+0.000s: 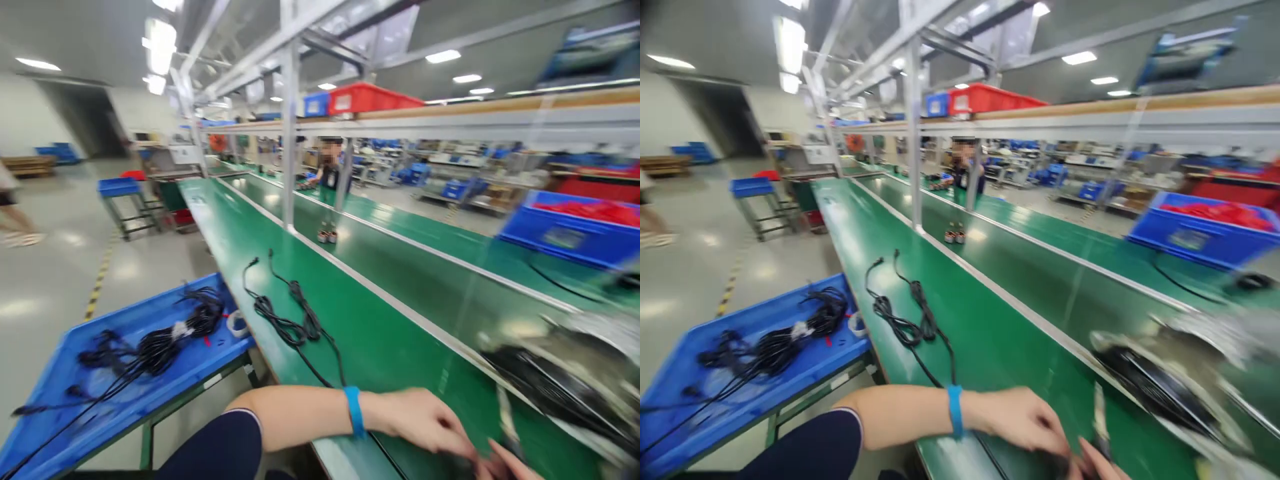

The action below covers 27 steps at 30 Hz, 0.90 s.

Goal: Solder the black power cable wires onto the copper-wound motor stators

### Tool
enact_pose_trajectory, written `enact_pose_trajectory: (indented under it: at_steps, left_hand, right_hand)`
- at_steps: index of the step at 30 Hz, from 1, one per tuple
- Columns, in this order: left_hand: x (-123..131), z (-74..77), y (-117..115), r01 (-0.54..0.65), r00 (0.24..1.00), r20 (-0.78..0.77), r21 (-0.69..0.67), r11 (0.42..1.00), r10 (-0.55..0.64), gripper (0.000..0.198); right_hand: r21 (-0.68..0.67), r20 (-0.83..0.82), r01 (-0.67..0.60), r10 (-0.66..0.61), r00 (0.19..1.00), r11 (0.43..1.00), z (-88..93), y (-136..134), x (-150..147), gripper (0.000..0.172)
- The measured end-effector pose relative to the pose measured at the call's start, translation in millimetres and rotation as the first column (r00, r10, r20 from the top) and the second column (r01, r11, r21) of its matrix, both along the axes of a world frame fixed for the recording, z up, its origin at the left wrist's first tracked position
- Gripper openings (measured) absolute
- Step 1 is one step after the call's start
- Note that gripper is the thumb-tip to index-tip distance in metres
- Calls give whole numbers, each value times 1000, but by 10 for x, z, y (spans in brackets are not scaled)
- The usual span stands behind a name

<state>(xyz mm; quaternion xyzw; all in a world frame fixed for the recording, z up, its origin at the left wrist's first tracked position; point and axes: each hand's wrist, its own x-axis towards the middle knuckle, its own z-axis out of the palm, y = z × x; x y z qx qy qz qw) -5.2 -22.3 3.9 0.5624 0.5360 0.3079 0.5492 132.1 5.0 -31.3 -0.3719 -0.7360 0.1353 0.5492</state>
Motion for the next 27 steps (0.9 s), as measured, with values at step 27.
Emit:
enact_pose_trajectory:
  at_steps: [27]
  left_hand:
    - [183,31,-328,-76,993,92,20,997,74,34]
  right_hand:
    - [-75,-331,36,-59,942,997,377,-745,628,44]
